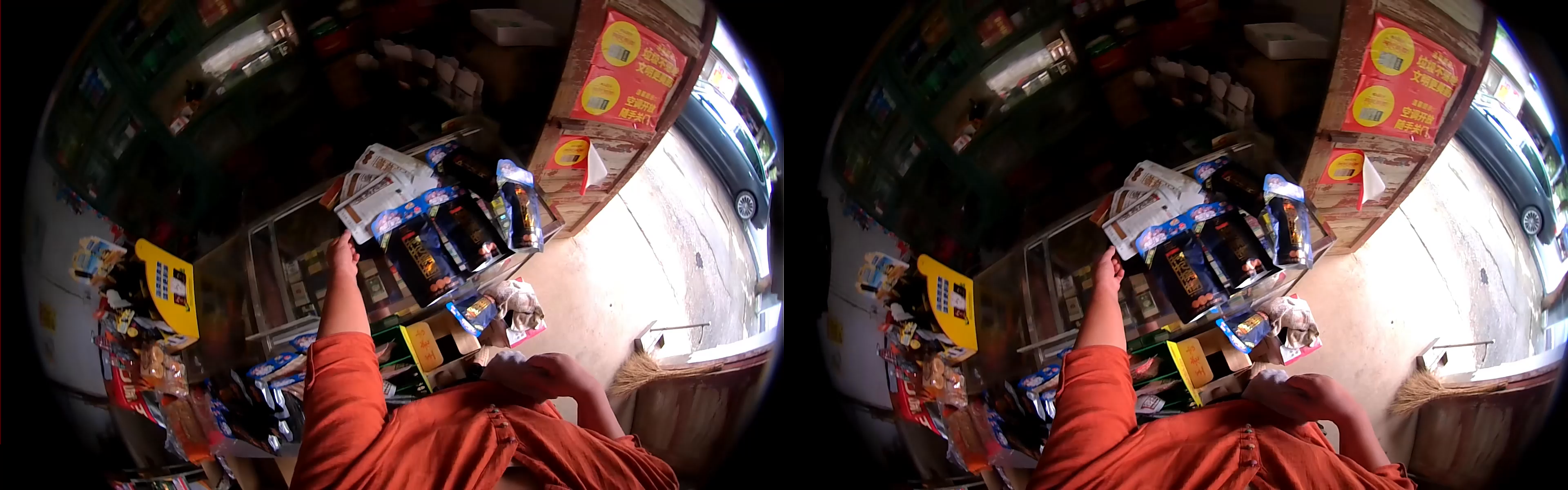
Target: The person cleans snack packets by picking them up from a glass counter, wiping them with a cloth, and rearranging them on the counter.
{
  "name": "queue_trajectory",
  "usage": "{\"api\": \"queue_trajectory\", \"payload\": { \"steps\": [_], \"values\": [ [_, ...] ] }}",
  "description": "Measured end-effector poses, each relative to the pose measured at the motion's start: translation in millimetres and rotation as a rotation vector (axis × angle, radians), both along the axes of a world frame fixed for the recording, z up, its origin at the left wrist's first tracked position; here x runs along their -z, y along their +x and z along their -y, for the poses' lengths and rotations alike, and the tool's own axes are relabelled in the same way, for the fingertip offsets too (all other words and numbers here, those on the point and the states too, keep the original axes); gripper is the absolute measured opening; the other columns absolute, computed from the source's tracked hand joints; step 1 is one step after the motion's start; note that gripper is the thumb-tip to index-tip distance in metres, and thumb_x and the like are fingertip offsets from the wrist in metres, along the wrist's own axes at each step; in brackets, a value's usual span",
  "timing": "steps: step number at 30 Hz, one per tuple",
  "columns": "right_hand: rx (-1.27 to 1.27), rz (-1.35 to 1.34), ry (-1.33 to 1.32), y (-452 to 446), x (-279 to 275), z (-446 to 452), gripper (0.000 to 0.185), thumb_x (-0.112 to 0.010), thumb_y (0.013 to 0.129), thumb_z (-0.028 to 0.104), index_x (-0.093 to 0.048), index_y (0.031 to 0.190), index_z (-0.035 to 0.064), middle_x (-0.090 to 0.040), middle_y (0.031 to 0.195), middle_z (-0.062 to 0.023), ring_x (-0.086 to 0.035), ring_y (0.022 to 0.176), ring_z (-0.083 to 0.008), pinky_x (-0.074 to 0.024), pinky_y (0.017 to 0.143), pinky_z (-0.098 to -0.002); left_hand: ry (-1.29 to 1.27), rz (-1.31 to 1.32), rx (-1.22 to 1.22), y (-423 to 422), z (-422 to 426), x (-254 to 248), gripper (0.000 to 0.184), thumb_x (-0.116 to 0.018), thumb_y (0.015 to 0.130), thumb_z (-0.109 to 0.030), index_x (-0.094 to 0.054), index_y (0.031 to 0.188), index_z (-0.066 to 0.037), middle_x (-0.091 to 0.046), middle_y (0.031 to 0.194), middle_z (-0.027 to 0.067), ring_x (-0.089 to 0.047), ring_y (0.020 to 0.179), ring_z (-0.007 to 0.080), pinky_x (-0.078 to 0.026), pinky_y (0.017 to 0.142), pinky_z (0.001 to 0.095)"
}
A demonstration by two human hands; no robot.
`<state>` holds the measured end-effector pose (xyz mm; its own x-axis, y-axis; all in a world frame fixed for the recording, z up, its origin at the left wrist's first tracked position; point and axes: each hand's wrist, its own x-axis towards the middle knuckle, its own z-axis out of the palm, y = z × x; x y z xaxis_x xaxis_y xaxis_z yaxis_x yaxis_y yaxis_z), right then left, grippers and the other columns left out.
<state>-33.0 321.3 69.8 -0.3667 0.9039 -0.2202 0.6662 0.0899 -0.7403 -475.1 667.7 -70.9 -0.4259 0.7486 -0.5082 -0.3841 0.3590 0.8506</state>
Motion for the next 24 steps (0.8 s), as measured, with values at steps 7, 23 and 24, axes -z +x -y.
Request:
{"api": "queue_trajectory", "payload": {
  "steps": [7,23,24],
  "values": [
    [0.019,0.022,-0.089,27.1,-2.1,-24.9,0.025,-0.066,0.084,0.028,-0.065,0.098,0.0073,-0.067,0.091,-0.0169,-0.064,0.084,-0.0371,-0.0529,0.075,-0.0413,-0.041,-0.205,0.129,-15.1,-47.7,28.7,0.031,-0.076,0.078,-0.03,-0.06,0.097,-0.011,-0.061,0.096,0.0022,-0.052,0.077,0.0178,-0.039,0.062,0.0358],
    [0.3,-0.633,-0.081,-4.5,-31.8,-144.7,0.023,-0.062,0.095,0.019,-0.059,0.11,0.0022,-0.058,0.088,-0.0008,-0.055,0.083,-0.0077,-0.047,0.07,-0.0255,0.664,-0.019,-0.174,75.8,117.8,-151.2,0.019,-0.064,0.088,-0.009,-0.05,0.101,-0.003,-0.059,0.102,0.0092,-0.059,0.097,0.0204,-0.047,0.09,0.0369],
    [0.259,-0.695,-0.087,-21.2,-44.0,-145.3,0.023,-0.063,0.093,0.018,-0.058,0.11,0.0024,-0.058,0.087,-0.0027,-0.056,0.08,-0.0109,-0.0475,0.069,-0.0274,0.646,-0.05,-0.168,87.7,130.0,-145.9,0.018,-0.063,0.088,-0.007,-0.051,0.1,-0.004,-0.059,0.099,0.0071,-0.058,0.093,0.0177,-0.046,0.086,0.0338]
  ]
}}
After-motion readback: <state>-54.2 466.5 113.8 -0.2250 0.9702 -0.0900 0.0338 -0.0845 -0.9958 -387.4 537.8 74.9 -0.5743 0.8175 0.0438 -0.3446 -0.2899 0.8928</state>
